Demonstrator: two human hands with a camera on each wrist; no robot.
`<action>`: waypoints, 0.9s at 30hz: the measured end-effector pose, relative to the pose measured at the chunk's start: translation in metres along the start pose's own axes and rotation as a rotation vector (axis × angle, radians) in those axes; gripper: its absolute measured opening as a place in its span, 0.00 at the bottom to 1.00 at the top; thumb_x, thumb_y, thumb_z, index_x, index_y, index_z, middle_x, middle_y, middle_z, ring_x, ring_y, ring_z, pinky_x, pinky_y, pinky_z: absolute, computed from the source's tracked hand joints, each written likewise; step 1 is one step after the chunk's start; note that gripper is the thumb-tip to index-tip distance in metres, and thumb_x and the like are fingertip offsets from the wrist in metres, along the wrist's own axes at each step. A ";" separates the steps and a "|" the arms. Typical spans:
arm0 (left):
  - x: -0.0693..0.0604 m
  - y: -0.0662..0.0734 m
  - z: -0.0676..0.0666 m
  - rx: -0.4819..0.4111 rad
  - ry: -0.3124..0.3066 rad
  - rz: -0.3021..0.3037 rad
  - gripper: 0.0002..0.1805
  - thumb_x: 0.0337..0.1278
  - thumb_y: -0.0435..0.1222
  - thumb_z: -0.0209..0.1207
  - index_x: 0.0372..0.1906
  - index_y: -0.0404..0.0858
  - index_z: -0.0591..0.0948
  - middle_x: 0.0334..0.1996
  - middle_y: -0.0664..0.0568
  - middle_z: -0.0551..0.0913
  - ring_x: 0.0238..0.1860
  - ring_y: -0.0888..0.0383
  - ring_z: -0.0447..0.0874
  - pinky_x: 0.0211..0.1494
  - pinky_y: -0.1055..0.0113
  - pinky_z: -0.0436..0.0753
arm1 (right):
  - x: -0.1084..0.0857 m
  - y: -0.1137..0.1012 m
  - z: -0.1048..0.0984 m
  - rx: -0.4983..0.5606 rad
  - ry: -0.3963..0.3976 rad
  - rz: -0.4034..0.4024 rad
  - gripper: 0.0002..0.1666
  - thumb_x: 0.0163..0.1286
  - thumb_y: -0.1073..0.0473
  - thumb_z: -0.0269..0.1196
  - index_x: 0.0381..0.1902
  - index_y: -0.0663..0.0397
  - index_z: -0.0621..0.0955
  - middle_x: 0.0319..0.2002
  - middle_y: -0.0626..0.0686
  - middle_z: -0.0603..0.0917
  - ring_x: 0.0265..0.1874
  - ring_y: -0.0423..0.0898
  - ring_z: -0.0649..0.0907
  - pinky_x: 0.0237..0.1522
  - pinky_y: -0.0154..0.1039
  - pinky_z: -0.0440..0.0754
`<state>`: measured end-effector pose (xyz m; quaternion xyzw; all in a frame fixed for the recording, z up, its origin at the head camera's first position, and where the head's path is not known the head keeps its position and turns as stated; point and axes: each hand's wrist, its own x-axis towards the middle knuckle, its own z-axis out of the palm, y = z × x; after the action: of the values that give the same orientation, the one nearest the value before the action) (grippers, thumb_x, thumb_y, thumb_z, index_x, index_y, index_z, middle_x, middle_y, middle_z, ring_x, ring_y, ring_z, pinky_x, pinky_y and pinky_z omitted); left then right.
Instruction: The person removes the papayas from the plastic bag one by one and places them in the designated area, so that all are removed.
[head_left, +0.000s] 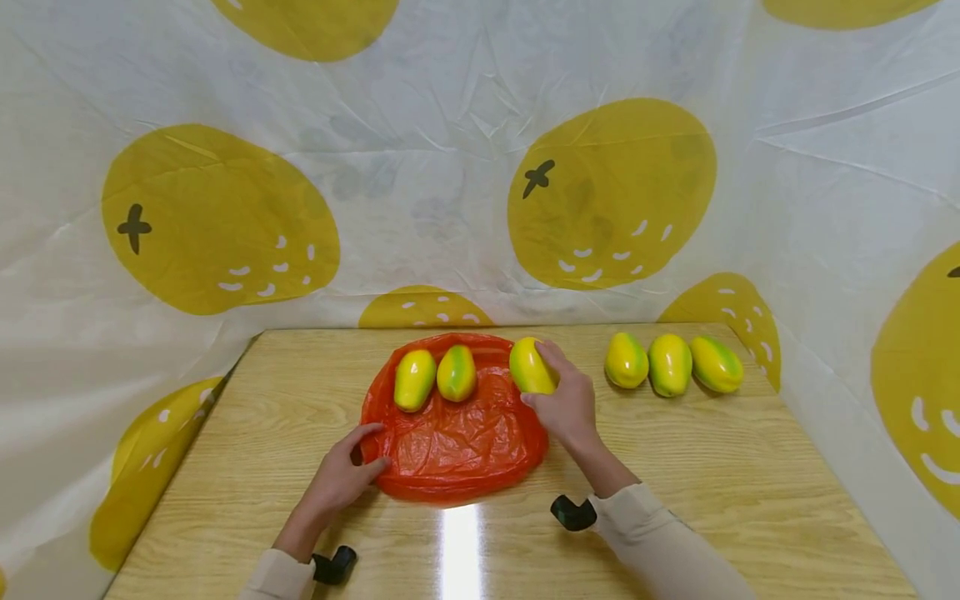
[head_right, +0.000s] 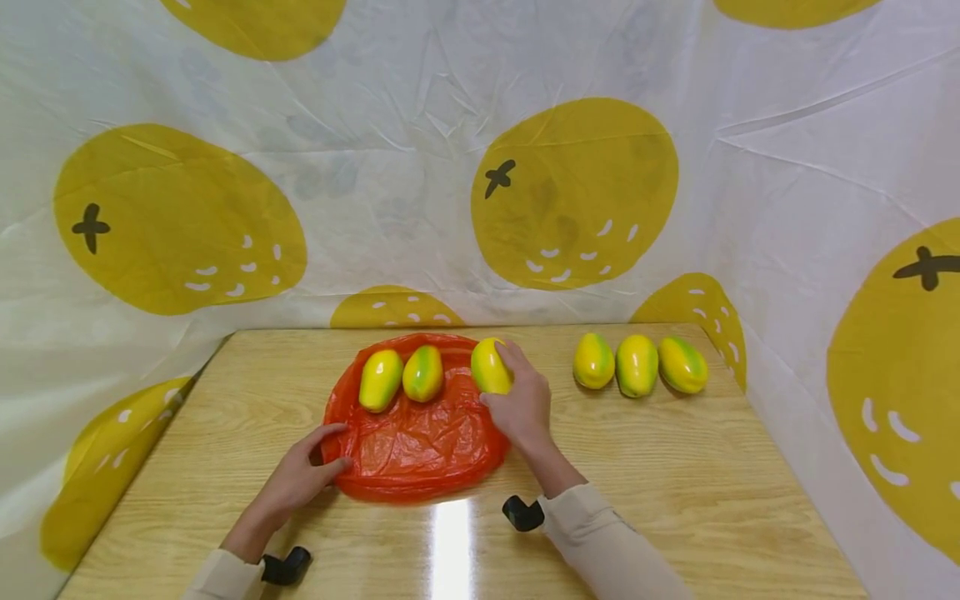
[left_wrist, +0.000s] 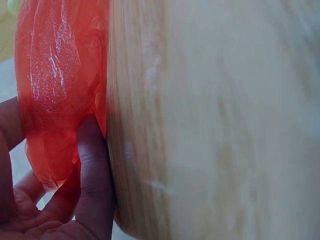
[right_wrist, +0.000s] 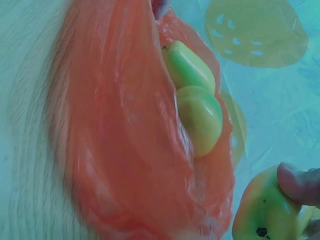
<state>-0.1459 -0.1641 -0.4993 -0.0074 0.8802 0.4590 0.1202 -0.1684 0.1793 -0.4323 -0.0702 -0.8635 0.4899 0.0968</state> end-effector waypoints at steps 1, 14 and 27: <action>0.000 0.000 0.000 0.002 -0.001 0.001 0.31 0.65 0.39 0.67 0.72 0.45 0.74 0.75 0.36 0.70 0.72 0.40 0.71 0.74 0.39 0.73 | 0.000 0.001 -0.003 0.004 -0.003 0.006 0.49 0.59 0.70 0.73 0.77 0.47 0.71 0.80 0.53 0.67 0.82 0.54 0.63 0.82 0.55 0.60; 0.001 0.000 0.000 -0.005 -0.012 -0.028 0.31 0.67 0.39 0.65 0.73 0.47 0.73 0.77 0.37 0.67 0.74 0.39 0.68 0.75 0.38 0.72 | -0.009 0.017 -0.033 0.016 0.010 0.036 0.49 0.58 0.71 0.74 0.77 0.49 0.71 0.80 0.53 0.67 0.82 0.53 0.62 0.83 0.54 0.57; 0.000 0.002 0.000 0.002 -0.013 -0.024 0.31 0.67 0.40 0.66 0.73 0.46 0.73 0.77 0.37 0.67 0.74 0.39 0.68 0.74 0.37 0.72 | -0.018 0.027 -0.058 -0.006 0.038 0.017 0.48 0.57 0.70 0.74 0.77 0.53 0.71 0.79 0.56 0.68 0.81 0.56 0.63 0.82 0.56 0.59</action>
<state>-0.1458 -0.1634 -0.4978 -0.0149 0.8797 0.4567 0.1316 -0.1365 0.2377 -0.4283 -0.0871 -0.8624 0.4866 0.1088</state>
